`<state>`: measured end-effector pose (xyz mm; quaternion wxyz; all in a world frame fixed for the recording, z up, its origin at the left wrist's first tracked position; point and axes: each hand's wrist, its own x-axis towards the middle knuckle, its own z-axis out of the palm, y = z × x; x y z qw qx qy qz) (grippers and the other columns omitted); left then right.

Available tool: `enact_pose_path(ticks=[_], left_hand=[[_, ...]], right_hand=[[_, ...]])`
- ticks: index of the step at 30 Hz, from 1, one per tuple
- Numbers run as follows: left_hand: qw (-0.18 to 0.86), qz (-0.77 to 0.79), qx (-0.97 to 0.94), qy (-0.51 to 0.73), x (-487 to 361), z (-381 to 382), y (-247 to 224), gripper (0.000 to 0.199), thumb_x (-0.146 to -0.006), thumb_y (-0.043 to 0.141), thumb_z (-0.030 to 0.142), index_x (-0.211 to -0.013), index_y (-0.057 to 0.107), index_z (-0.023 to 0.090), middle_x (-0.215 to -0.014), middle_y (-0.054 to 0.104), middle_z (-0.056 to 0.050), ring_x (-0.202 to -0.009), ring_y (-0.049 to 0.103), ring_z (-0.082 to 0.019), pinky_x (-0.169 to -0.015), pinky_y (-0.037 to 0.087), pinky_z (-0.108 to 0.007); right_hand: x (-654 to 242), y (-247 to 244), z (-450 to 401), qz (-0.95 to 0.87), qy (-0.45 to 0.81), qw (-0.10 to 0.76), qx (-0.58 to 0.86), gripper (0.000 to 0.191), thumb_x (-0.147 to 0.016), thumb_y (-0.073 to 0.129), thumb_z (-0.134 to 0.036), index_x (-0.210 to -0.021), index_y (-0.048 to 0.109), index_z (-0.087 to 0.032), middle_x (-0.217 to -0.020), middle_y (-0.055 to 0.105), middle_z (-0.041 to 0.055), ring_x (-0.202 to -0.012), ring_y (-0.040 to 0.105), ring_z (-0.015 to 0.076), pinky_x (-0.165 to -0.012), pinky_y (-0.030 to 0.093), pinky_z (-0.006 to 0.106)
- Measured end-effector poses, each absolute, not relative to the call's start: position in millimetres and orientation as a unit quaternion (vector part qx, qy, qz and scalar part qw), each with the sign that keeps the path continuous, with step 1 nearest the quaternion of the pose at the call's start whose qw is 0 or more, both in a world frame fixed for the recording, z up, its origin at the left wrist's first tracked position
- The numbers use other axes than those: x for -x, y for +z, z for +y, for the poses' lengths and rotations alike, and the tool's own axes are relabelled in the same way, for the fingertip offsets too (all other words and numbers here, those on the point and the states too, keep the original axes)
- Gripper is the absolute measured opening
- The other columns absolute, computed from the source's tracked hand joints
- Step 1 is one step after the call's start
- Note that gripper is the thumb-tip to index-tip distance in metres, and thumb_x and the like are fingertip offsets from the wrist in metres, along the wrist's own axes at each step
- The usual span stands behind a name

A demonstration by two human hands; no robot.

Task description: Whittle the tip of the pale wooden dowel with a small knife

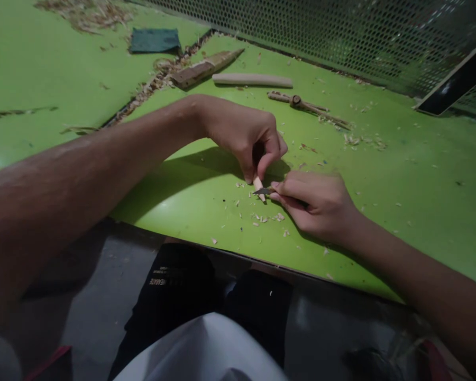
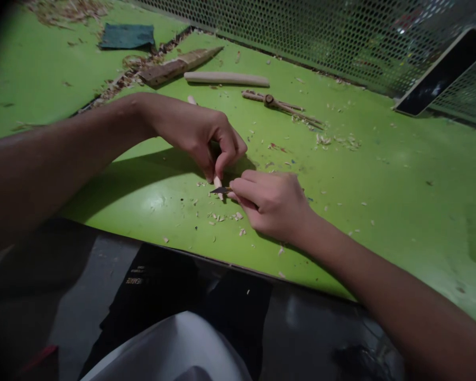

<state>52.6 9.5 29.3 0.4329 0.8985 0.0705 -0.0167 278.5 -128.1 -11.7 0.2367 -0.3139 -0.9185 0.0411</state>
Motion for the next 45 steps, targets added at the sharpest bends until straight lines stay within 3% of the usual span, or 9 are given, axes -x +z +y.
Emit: enact_pose_path(ticks=[4, 7, 14, 24, 34, 40, 45], left_hand=[[0.441, 0.068, -0.895, -0.023, -52, 11, 29, 0.04, -0.082, 0.093, 0.054, -0.084, 0.083, 0.015, -0.088, 0.072, -0.004, -0.079, 0.056, -0.014, -0.078, 0.042, -0.036], [0.455, 0.062, -0.888, -0.029, -51, 10, 31, 0.033, -0.085, 0.091, 0.047, -0.084, 0.083, 0.015, -0.094, 0.075, -0.005, -0.085, 0.063, -0.015, -0.081, 0.046, -0.036], [0.442, 0.078, -0.892, -0.048, -46, 10, 36, 0.014, -0.088, 0.083, 0.033, -0.088, 0.086, 0.019, -0.089, 0.081, -0.003, -0.08, 0.074, -0.017, -0.072, 0.052, -0.029], [0.436, 0.093, -0.893, -0.062, -46, 11, 37, 0.012, -0.087, 0.083, 0.032, -0.089, 0.087, 0.02, -0.088, 0.082, -0.003, -0.08, 0.073, -0.017, -0.074, 0.052, -0.03], [0.438, 0.088, -0.892, -0.071, -47, 13, 36, 0.028, -0.091, 0.085, 0.047, -0.092, 0.087, 0.019, -0.088, 0.081, -0.005, -0.078, 0.069, -0.017, -0.072, 0.049, -0.032], [0.439, 0.101, -0.889, -0.081, -47, 9, 39, 0.027, -0.085, 0.082, 0.038, -0.094, 0.085, 0.013, -0.088, 0.083, -0.005, -0.082, 0.074, -0.014, -0.079, 0.048, -0.027], [0.428, 0.094, -0.895, -0.088, -47, 8, 40, 0.038, -0.086, 0.08, 0.044, -0.096, 0.084, 0.008, -0.087, 0.083, -0.005, -0.081, 0.071, -0.011, -0.081, 0.05, -0.026]], right_hand=[[-278, -11, -129, -0.923, 0.024, 0.232, 0.306, 0.027, -0.109, 0.061, -0.022, -0.082, 0.063, -0.021, -0.072, 0.06, -0.0011, -0.062, 0.048, 0.0136, -0.061, 0.032, 0.03], [-277, -11, -131, -0.924, 0.017, 0.225, 0.308, 0.027, -0.109, 0.06, -0.02, -0.082, 0.061, -0.021, -0.072, 0.06, -0.0012, -0.062, 0.047, 0.0138, -0.061, 0.031, 0.031], [-275, -13, -133, -0.926, 0.012, 0.236, 0.296, 0.025, -0.109, 0.06, -0.019, -0.084, 0.062, -0.021, -0.072, 0.06, -0.0014, -0.063, 0.046, 0.014, -0.061, 0.03, 0.032], [-278, -12, -137, -0.934, 0.013, 0.221, 0.281, 0.025, -0.108, 0.059, -0.019, -0.084, 0.061, -0.022, -0.071, 0.062, -0.0015, -0.061, 0.048, 0.0149, -0.059, 0.03, 0.033], [-277, -11, -134, -0.921, 0.003, 0.242, 0.305, 0.025, -0.109, 0.062, -0.022, -0.084, 0.063, -0.022, -0.071, 0.062, -0.0014, -0.06, 0.05, 0.0141, -0.059, 0.033, 0.032], [-274, -11, -130, -0.923, -0.009, 0.221, 0.314, 0.027, -0.11, 0.062, -0.027, -0.083, 0.065, -0.023, -0.068, 0.062, -0.0015, -0.061, 0.049, 0.0149, -0.06, 0.033, 0.032], [-271, -12, -133, -0.924, -0.027, 0.232, 0.302, 0.026, -0.109, 0.061, -0.021, -0.083, 0.064, -0.022, -0.069, 0.063, -0.0019, -0.059, 0.047, 0.014, -0.059, 0.032, 0.032]])
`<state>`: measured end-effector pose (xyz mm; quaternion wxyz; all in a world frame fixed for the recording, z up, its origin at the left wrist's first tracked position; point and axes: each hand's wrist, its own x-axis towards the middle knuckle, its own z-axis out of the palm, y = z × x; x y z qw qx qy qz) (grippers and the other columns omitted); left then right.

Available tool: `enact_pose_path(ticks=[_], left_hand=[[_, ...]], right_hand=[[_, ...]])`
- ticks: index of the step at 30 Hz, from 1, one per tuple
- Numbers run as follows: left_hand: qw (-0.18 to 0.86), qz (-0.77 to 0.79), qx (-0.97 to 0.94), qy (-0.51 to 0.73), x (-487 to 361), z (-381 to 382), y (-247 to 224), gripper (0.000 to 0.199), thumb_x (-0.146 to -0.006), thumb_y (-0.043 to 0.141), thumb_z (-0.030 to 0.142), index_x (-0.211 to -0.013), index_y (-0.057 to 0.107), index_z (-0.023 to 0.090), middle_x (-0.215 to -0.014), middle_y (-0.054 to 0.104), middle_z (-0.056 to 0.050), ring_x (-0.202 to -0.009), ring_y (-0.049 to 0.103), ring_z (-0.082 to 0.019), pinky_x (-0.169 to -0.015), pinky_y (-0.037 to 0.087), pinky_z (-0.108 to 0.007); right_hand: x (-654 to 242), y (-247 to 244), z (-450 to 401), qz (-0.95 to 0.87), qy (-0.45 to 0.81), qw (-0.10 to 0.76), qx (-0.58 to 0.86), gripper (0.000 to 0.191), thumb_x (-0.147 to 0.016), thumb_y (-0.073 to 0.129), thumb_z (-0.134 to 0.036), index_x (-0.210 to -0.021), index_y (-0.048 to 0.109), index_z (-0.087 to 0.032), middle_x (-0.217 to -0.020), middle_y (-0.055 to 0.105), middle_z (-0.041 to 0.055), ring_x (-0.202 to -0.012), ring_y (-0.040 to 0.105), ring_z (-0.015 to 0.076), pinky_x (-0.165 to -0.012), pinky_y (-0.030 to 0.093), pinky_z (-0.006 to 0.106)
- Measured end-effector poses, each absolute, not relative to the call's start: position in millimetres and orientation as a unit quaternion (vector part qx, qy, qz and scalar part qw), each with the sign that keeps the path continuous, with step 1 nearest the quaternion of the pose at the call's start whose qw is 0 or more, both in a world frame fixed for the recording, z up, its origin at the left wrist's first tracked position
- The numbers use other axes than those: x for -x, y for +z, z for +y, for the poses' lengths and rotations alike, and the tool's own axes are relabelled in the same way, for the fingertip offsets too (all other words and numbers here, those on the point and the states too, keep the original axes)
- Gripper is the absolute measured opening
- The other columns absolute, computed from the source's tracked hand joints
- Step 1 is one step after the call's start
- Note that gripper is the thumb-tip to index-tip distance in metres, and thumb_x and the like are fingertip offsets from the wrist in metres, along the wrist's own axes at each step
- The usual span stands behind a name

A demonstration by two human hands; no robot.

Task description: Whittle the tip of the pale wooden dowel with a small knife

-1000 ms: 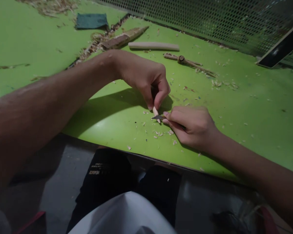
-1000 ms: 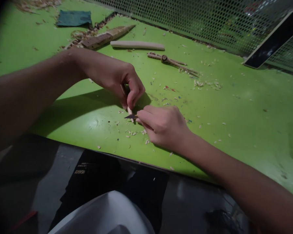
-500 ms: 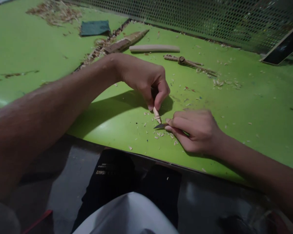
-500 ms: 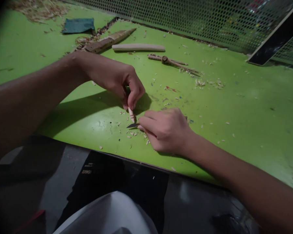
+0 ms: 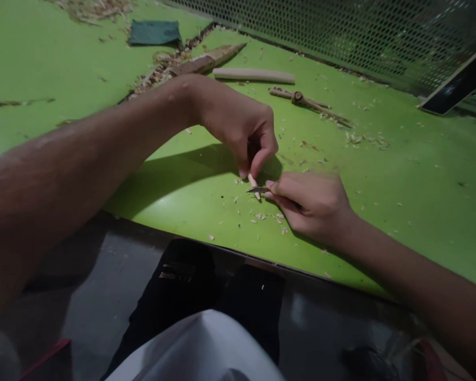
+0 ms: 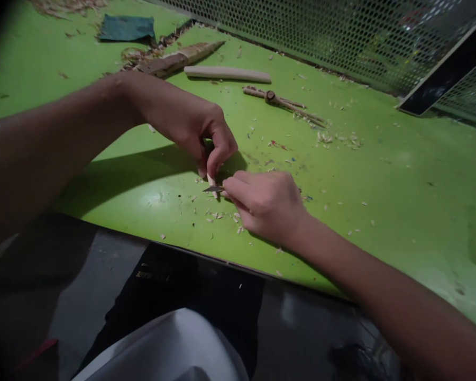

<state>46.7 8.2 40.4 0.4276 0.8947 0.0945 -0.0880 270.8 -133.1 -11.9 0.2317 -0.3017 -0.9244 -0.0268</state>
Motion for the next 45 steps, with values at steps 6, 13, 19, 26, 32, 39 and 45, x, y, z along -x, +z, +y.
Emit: enact_pose_path(ticks=[6, 13, 19, 26, 32, 39, 45], left_hand=[[0.434, 0.073, -0.896, -0.064, -46, 12, 37, 0.025, -0.083, 0.084, 0.04, -0.091, 0.087, 0.016, -0.083, 0.082, 0.0, -0.077, 0.077, -0.013, -0.07, 0.053, -0.022], [0.427, 0.079, -0.899, -0.06, -46, 13, 35, 0.027, -0.081, 0.084, 0.042, -0.091, 0.088, 0.017, -0.08, 0.081, 0.0, -0.071, 0.071, -0.012, -0.063, 0.047, -0.02], [0.428, 0.085, -0.897, -0.069, -46, 15, 36, 0.04, -0.082, 0.083, 0.048, -0.094, 0.087, 0.01, -0.082, 0.081, -0.002, -0.073, 0.067, -0.008, -0.069, 0.042, -0.021], [0.428, 0.082, -0.898, -0.067, -46, 15, 35, 0.028, -0.081, 0.085, 0.042, -0.092, 0.088, 0.017, -0.081, 0.08, -0.002, -0.072, 0.069, -0.013, -0.065, 0.045, -0.023], [0.427, 0.096, -0.893, -0.101, -48, 10, 40, 0.022, -0.084, 0.082, 0.039, -0.088, 0.083, 0.017, -0.084, 0.082, -0.002, -0.079, 0.076, -0.018, -0.069, 0.054, -0.026], [0.446, 0.084, -0.886, -0.098, -49, 8, 40, 0.02, -0.083, 0.083, 0.036, -0.089, 0.084, 0.017, -0.09, 0.084, -0.002, -0.087, 0.081, -0.02, -0.077, 0.063, -0.029], [0.447, 0.092, -0.885, -0.091, -48, 9, 39, 0.018, -0.081, 0.083, 0.034, -0.088, 0.085, 0.018, -0.088, 0.084, 0.0, -0.085, 0.081, -0.019, -0.075, 0.062, -0.026]], right_hand=[[-273, -13, -132, -0.929, -0.008, 0.232, 0.289, 0.024, -0.109, 0.061, -0.021, -0.085, 0.064, -0.022, -0.072, 0.065, -0.0019, -0.061, 0.052, 0.0136, -0.058, 0.033, 0.032], [-275, -8, -132, -0.932, -0.005, 0.197, 0.305, 0.025, -0.109, 0.058, -0.022, -0.084, 0.064, -0.023, -0.07, 0.063, -0.001, -0.061, 0.05, 0.0149, -0.059, 0.03, 0.033], [-280, -5, -135, -0.938, -0.012, 0.192, 0.289, 0.024, -0.108, 0.058, -0.019, -0.084, 0.061, -0.023, -0.07, 0.062, -0.0015, -0.059, 0.048, 0.0148, -0.057, 0.028, 0.034], [-284, -5, -137, -0.935, 0.03, 0.191, 0.299, 0.027, -0.111, 0.056, -0.026, -0.085, 0.064, -0.023, -0.071, 0.065, 0.0002, -0.06, 0.051, 0.0157, -0.059, 0.034, 0.034], [-279, -6, -132, -0.919, 0.042, 0.203, 0.335, 0.026, -0.112, 0.058, -0.03, -0.088, 0.068, -0.023, -0.074, 0.065, 0.0004, -0.062, 0.052, 0.0156, -0.062, 0.036, 0.033], [-271, -6, -129, -0.93, 0.009, 0.185, 0.319, 0.028, -0.112, 0.055, -0.028, -0.085, 0.064, -0.022, -0.073, 0.061, -0.0002, -0.064, 0.047, 0.0153, -0.061, 0.026, 0.032], [-273, -7, -129, -0.933, 0.029, 0.195, 0.301, 0.022, -0.109, 0.056, -0.021, -0.088, 0.061, -0.022, -0.073, 0.061, -0.0016, -0.063, 0.048, 0.0147, -0.062, 0.029, 0.031]])
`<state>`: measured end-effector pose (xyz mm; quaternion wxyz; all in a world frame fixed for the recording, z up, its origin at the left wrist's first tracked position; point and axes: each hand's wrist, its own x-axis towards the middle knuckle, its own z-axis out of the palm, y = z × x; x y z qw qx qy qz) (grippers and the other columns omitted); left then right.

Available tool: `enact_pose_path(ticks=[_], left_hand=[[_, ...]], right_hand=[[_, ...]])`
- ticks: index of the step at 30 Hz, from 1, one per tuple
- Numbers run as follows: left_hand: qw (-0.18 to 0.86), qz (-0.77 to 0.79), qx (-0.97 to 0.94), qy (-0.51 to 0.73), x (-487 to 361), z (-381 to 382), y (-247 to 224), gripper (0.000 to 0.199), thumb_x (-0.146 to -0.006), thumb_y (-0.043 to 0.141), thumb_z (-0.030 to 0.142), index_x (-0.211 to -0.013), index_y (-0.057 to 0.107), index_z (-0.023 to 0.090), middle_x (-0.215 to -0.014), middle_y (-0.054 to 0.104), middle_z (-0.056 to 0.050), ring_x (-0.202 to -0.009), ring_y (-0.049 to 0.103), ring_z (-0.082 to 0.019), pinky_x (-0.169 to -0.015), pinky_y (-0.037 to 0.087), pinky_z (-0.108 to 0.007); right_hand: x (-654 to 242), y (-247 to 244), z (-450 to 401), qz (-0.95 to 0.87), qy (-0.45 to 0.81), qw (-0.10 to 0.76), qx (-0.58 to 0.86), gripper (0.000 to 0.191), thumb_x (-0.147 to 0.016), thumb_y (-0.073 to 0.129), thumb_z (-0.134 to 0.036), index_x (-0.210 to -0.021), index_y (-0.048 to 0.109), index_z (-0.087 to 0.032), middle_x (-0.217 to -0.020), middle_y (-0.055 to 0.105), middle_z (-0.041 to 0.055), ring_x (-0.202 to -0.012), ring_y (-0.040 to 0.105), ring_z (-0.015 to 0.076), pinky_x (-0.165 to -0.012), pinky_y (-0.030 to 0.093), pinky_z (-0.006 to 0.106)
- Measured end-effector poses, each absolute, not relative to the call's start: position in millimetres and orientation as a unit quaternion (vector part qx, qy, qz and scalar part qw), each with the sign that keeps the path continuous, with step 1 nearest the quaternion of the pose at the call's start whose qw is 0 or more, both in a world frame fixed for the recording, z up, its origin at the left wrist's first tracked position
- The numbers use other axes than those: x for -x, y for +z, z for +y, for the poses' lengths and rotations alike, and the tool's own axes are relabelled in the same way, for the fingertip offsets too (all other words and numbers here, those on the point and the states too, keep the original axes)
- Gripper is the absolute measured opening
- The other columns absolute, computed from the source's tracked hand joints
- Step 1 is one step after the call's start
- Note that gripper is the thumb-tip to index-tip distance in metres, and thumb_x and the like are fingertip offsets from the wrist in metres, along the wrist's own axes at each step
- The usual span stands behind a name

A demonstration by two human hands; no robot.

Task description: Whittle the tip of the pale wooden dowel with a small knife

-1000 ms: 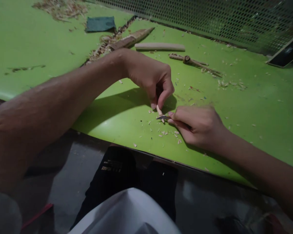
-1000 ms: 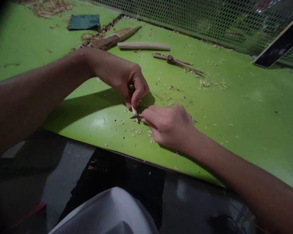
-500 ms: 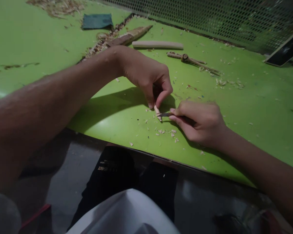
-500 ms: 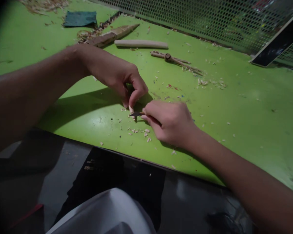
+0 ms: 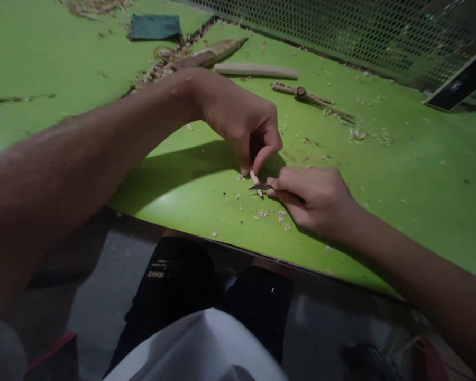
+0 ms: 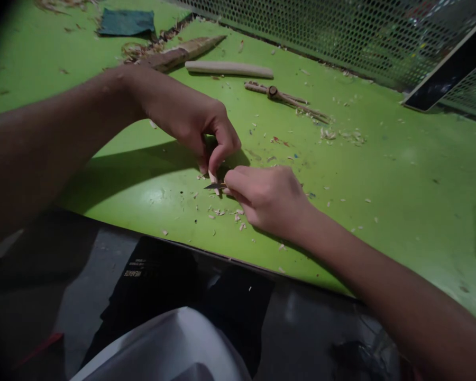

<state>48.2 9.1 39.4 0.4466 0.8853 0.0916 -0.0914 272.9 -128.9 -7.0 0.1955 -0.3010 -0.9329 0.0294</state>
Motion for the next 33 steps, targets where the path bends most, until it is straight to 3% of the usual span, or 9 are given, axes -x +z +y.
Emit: enact_pose_path(ticks=[5, 12, 17, 23, 30, 33], left_hand=[[0.436, 0.097, -0.89, -0.095, -48, 9, 40, 0.018, -0.079, 0.083, 0.034, -0.087, 0.085, 0.019, -0.086, 0.084, 0.0, -0.082, 0.079, -0.018, -0.073, 0.059, -0.025], [0.428, 0.089, -0.896, -0.085, -46, 13, 37, 0.024, -0.079, 0.085, 0.043, -0.086, 0.086, 0.019, -0.081, 0.081, -0.001, -0.073, 0.07, -0.016, -0.064, 0.048, -0.025], [0.432, 0.097, -0.892, -0.093, -47, 12, 36, 0.021, -0.078, 0.084, 0.037, -0.089, 0.086, 0.02, -0.083, 0.082, 0.0, -0.078, 0.073, -0.017, -0.071, 0.053, -0.027], [0.426, 0.085, -0.897, -0.085, -45, 16, 36, 0.029, -0.078, 0.087, 0.046, -0.088, 0.086, 0.019, -0.079, 0.08, -0.001, -0.073, 0.067, -0.016, -0.065, 0.044, -0.028], [0.421, 0.077, -0.899, -0.088, -43, 17, 38, 0.016, -0.077, 0.082, 0.034, -0.082, 0.083, 0.02, -0.08, 0.079, -0.001, -0.074, 0.068, -0.017, -0.067, 0.046, -0.028], [0.393, 0.101, -0.909, -0.095, -47, 6, 45, 0.012, -0.073, 0.074, 0.013, -0.082, 0.08, 0.018, -0.082, 0.08, -0.002, -0.075, 0.07, -0.018, -0.071, 0.049, -0.029]], right_hand=[[-275, -10, -128, -0.935, 0.045, 0.21, 0.283, 0.022, -0.108, 0.059, -0.02, -0.086, 0.061, -0.022, -0.074, 0.064, -0.0008, -0.064, 0.052, 0.0149, -0.063, 0.03, 0.031], [-276, -6, -132, -0.943, -0.014, 0.173, 0.283, 0.025, -0.107, 0.056, -0.018, -0.083, 0.062, -0.021, -0.07, 0.06, -0.0006, -0.06, 0.045, 0.0153, -0.06, 0.023, 0.033], [-277, -6, -137, -0.945, -0.073, 0.154, 0.278, 0.019, -0.104, 0.056, -0.016, -0.087, 0.066, -0.02, -0.074, 0.062, 0.0007, -0.06, 0.043, 0.0147, -0.059, 0.021, 0.035], [-282, -10, -135, -0.946, -0.061, 0.198, 0.25, 0.024, -0.106, 0.06, -0.019, -0.082, 0.06, -0.022, -0.069, 0.057, -0.002, -0.057, 0.043, 0.0146, -0.056, 0.024, 0.034], [-283, -4, -133, -0.937, -0.018, 0.208, 0.281, 0.021, -0.104, 0.065, -0.02, -0.083, 0.062, -0.024, -0.07, 0.062, -0.0006, -0.057, 0.05, 0.0152, -0.057, 0.035, 0.031], [-280, -2, -129, -0.929, -0.02, 0.227, 0.291, 0.021, -0.104, 0.066, -0.022, -0.082, 0.064, -0.023, -0.068, 0.063, -0.0001, -0.055, 0.051, 0.0154, -0.055, 0.035, 0.032]])
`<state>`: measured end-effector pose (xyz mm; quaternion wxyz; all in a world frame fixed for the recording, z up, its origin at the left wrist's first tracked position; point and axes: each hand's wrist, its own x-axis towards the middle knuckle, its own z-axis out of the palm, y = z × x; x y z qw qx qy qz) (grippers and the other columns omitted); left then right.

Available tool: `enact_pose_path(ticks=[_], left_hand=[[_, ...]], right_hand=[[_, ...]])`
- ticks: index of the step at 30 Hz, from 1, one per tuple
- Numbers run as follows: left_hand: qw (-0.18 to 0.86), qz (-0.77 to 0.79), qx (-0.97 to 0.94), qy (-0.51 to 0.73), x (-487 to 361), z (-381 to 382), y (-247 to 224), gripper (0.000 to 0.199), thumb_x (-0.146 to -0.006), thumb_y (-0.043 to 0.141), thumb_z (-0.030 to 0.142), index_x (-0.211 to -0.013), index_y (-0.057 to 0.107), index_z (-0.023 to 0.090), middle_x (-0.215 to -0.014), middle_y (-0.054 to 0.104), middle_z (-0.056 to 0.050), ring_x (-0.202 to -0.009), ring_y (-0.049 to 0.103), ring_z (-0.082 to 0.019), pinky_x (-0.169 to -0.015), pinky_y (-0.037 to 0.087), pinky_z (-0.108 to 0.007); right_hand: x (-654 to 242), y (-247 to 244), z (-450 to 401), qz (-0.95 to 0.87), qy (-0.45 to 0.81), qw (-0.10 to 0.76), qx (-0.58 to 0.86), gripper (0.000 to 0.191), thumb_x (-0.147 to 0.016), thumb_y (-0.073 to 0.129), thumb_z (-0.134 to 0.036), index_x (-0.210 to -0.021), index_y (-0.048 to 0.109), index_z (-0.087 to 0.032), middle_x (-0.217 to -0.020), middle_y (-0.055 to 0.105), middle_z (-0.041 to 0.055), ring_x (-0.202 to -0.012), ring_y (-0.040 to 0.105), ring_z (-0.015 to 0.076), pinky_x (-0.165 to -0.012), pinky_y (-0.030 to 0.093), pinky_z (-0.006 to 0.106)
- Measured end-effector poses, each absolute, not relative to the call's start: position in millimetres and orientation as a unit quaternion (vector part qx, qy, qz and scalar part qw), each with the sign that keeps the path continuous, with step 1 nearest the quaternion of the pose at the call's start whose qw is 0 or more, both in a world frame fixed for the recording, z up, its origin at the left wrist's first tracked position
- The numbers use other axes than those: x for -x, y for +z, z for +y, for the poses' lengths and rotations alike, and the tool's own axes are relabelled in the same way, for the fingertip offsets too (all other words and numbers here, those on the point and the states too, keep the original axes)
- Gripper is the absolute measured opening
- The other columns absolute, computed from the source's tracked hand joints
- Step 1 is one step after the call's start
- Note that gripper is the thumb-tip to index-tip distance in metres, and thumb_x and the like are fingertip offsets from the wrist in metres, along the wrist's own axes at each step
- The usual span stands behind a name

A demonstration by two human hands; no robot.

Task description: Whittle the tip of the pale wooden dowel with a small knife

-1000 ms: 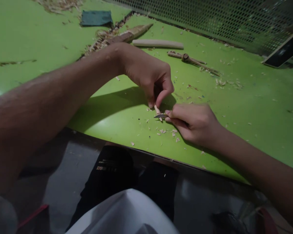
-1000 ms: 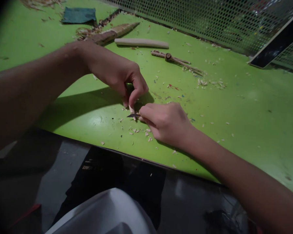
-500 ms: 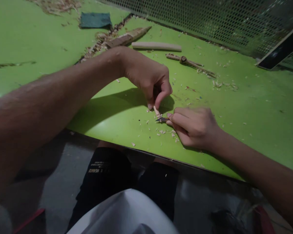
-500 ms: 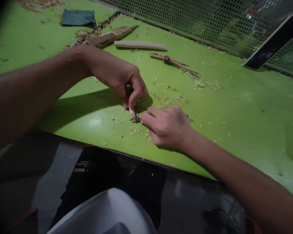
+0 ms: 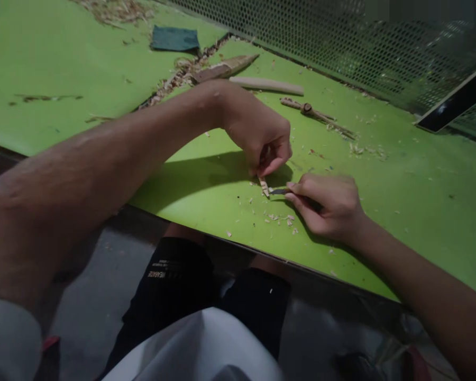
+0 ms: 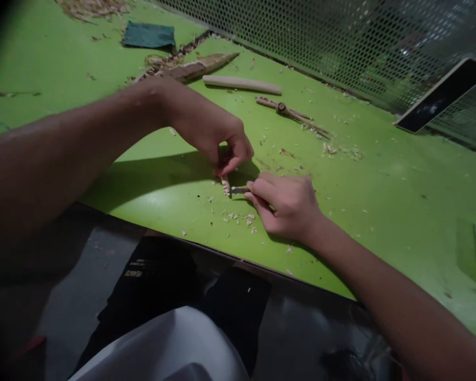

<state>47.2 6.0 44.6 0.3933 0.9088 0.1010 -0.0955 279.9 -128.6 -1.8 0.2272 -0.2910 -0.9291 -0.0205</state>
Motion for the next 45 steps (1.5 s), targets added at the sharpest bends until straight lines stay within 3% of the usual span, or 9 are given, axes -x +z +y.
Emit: enact_pose_path(ticks=[3, 8, 13, 20, 23, 33, 45], left_hand=[[0.373, 0.102, -0.916, -0.109, -49, 1, 49, 0.018, -0.073, 0.071, 0.008, -0.085, 0.08, 0.019, -0.085, 0.081, 0.0, -0.079, 0.071, -0.017, -0.074, 0.05, -0.028], [0.407, 0.065, -0.901, -0.134, -46, 7, 47, 0.015, -0.081, 0.082, 0.027, -0.093, 0.085, 0.02, -0.095, 0.085, 0.0, -0.087, 0.076, -0.017, -0.076, 0.054, -0.025], [0.414, 0.093, -0.899, -0.11, -48, 6, 45, 0.017, -0.078, 0.081, 0.016, -0.096, 0.082, 0.017, -0.089, 0.085, 0.0, -0.085, 0.078, -0.018, -0.077, 0.056, -0.027], [0.363, 0.075, -0.928, -0.044, -50, 4, 42, 0.015, -0.081, 0.082, 0.022, -0.094, 0.09, 0.024, -0.091, 0.082, 0.0, -0.082, 0.07, -0.016, -0.07, 0.045, -0.026], [0.369, 0.045, -0.928, -0.025, -51, 4, 40, 0.015, -0.085, 0.08, 0.024, -0.095, 0.091, 0.025, -0.099, 0.081, -0.002, -0.089, 0.07, -0.018, -0.074, 0.047, -0.029], [0.425, 0.046, -0.904, -0.001, -53, 13, 27, 0.016, -0.086, 0.083, 0.03, -0.098, 0.089, 0.022, -0.095, 0.081, -0.002, -0.089, 0.073, -0.019, -0.081, 0.052, -0.032], [0.384, 0.003, -0.923, -0.012, -53, 17, 29, 0.021, -0.095, 0.076, 0.031, -0.108, 0.089, 0.021, -0.107, 0.081, -0.002, -0.096, 0.072, -0.018, -0.083, 0.051, -0.028]], right_hand=[[-277, -2, -126, -0.93, -0.019, 0.214, 0.297, 0.023, -0.105, 0.065, -0.024, -0.081, 0.065, -0.023, -0.068, 0.065, 0.001, -0.055, 0.053, 0.0167, -0.054, 0.036, 0.033], [-275, -2, -126, -0.931, -0.001, 0.194, 0.31, 0.026, -0.106, 0.062, -0.027, -0.081, 0.066, -0.023, -0.07, 0.066, 0.0022, -0.056, 0.055, 0.0169, -0.056, 0.036, 0.033], [-275, -2, -127, -0.931, -0.008, 0.208, 0.3, 0.023, -0.106, 0.064, -0.024, -0.084, 0.067, -0.022, -0.071, 0.066, 0.0009, -0.057, 0.056, 0.0157, -0.057, 0.039, 0.031], [-281, 0, -125, -0.919, -0.008, 0.201, 0.339, 0.017, -0.106, 0.064, -0.028, -0.091, 0.071, -0.025, -0.08, 0.075, 0.004, -0.066, 0.067, 0.0195, -0.062, 0.047, 0.033], [-283, -2, -124, -0.915, 0.0, 0.205, 0.348, 0.015, -0.106, 0.065, -0.029, -0.095, 0.075, -0.025, -0.086, 0.079, 0.0055, -0.07, 0.071, 0.0218, -0.063, 0.05, 0.035], [-283, -3, -125, -0.92, -0.047, 0.18, 0.345, 0.021, -0.109, 0.063, -0.029, -0.093, 0.074, -0.021, -0.077, 0.074, 0.0037, -0.062, 0.062, 0.0175, -0.06, 0.043, 0.032], [-281, -2, -124, -0.928, -0.066, 0.189, 0.315, 0.025, -0.11, 0.062, -0.027, -0.086, 0.068, -0.023, -0.074, 0.072, 0.0011, -0.059, 0.058, 0.015, -0.057, 0.038, 0.031]])
